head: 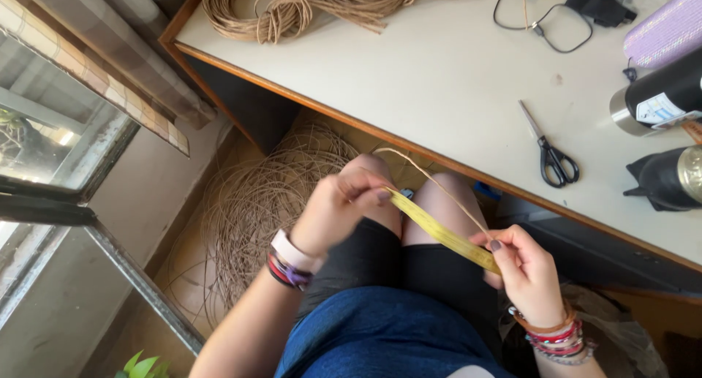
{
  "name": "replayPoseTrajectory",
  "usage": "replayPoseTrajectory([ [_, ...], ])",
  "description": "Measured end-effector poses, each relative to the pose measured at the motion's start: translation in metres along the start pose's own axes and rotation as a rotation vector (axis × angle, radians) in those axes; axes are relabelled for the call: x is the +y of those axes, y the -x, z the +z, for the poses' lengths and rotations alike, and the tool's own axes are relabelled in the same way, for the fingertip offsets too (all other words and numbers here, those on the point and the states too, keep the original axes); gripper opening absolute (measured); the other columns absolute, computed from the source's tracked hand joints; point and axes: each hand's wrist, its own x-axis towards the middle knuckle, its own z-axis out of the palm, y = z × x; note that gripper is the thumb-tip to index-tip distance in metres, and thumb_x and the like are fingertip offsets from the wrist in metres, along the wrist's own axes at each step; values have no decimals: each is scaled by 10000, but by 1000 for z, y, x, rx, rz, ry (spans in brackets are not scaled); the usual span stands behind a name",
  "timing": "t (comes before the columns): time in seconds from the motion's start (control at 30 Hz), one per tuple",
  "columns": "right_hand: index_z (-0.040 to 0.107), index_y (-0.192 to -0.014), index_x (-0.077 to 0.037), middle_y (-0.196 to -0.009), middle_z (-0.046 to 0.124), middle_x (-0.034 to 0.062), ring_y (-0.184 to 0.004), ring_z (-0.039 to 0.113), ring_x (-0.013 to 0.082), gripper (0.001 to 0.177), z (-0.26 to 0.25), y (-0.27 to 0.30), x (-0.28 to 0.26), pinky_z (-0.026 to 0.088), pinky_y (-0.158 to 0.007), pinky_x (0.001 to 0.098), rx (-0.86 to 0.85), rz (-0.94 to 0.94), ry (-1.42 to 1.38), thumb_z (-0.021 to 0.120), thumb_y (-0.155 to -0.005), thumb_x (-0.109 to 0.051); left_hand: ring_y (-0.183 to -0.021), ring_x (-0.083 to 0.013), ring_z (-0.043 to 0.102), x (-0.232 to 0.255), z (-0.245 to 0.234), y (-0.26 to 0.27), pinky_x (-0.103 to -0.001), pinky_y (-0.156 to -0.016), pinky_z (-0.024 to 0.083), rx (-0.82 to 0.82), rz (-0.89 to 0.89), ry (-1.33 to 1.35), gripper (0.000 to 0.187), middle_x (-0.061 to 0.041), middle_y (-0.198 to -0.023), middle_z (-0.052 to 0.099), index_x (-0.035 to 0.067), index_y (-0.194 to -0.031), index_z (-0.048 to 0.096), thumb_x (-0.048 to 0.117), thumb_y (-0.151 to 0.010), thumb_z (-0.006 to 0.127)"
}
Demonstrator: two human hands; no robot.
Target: Measuring and cutting strips of wicker material using a tape measure and scissors
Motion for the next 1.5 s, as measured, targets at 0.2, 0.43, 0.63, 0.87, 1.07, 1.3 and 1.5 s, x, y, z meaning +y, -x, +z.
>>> replayPoseTrajectory([
  [0.2,709,-1001,32,-1217,729,196,-900,754,189,155,30,-11,-46,589,-609,217,105,-480,149,576,-984,-44,-631,-80,702,-4,72,18,-183,-634,613,-83,-286,402,110,-100,-759,770,29,-925,769,111,-866,814],
  [0.43,704,-1128,35,-1167,742,208,-1068,763,277,183,53,-13,-46,641,-954,316,59,-586,26,601,-978,13,-731,-158,747,-6,81,27,-244,-663,648,-122,-432,661,217,-133,-875,778,2,-1015,773,170,-880,793],
  [0.63,727,-1156,24,-1159,751,165,-1033,762,244,212,55,-12,-51,618,-952,297,113,-685,258,670,-951,13,-764,-187,751,-4,83,32,-270,-708,651,-53,-401,668,233,-176,-871,768,-26,-1020,756,193,-945,730],
  [0.87,749,-1170,-53,-896,785,41,-530,605,98,238,37,-17,-33,527,-574,230,-33,-432,252,638,-968,-111,-572,-37,612,1,69,23,-176,-525,478,110,-202,161,215,-6,-656,715,87,-825,755,256,-954,723],
  [1.07,789,-1067,48,-518,697,140,-576,773,174,236,-21,-11,12,579,-504,249,-112,42,102,660,-921,-86,-590,-60,643,-10,12,9,-205,-576,544,317,-218,144,164,-17,-672,738,71,-814,781,176,-933,738],
  [1.3,816,-1113,112,-657,794,272,-442,561,202,288,-77,-2,46,538,-492,305,-123,348,98,662,-924,-42,-568,-142,711,-26,-50,15,-217,-541,566,507,-285,244,159,-98,-686,742,39,-854,741,143,-969,711],
  [1.5,852,-1036,0,-629,830,123,-410,607,130,245,-58,-12,38,534,-427,253,-245,261,242,712,-883,-131,-753,-299,645,-29,-32,21,-477,-545,482,523,-150,-1023,339,-45,-902,635,156,-912,622,444,-866,794],
])
